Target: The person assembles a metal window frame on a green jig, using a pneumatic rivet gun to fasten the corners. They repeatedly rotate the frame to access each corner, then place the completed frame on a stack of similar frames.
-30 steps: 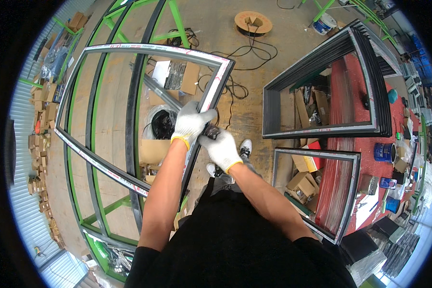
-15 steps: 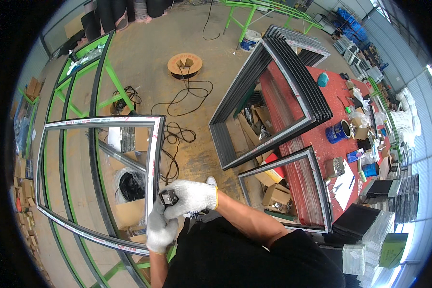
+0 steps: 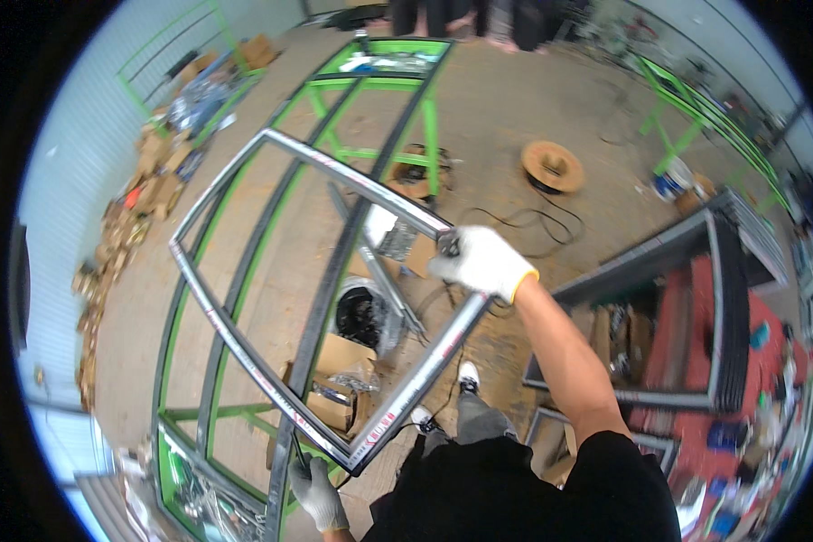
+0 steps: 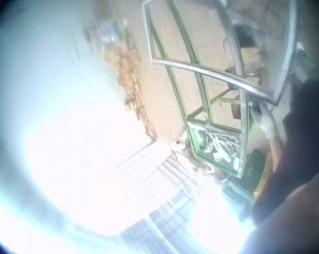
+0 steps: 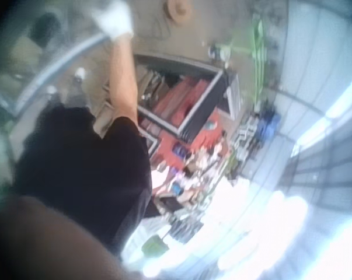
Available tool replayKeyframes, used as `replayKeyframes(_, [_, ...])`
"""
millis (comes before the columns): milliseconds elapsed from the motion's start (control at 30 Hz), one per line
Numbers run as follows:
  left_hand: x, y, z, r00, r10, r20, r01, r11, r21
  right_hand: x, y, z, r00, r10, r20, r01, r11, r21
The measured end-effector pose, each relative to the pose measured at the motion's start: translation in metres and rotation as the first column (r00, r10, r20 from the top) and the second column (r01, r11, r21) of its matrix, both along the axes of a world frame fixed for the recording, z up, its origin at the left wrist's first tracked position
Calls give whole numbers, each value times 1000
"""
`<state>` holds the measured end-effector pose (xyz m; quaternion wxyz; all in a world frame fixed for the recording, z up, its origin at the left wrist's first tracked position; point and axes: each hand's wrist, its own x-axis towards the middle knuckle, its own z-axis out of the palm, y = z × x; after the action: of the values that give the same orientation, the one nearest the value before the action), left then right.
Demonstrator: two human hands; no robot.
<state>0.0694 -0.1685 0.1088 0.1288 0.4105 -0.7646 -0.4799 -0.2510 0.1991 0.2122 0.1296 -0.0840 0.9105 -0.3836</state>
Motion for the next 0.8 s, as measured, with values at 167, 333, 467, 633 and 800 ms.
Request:
replayKeyframes(167, [-28, 6, -18, 970, 167, 174, -160, 986, -54, -163, -34, -53, 998, 17, -58, 6, 925, 380])
replayKeyframes(333, [-60, 44, -18, 941, 231, 247, -169, 954, -246, -236, -59, -105, 978, 207, -35, -198, 963, 182])
replayKeyframes(467, [-65, 61, -32, 951, 270, 150, -224, 937, -270, -248, -53, -101, 980, 168, -108, -148, 974, 169])
replayKeyframes(633, [-72, 71, -57, 980, 160, 123, -143, 981, -133, -230, -19, -24, 952, 82, -297, -48, 992, 118])
replayKeyframes(800, [-117, 61, -94, 986, -135, 97, 141, 988, -57, -134, 41, 98, 827, -92, -554, 146, 988, 54])
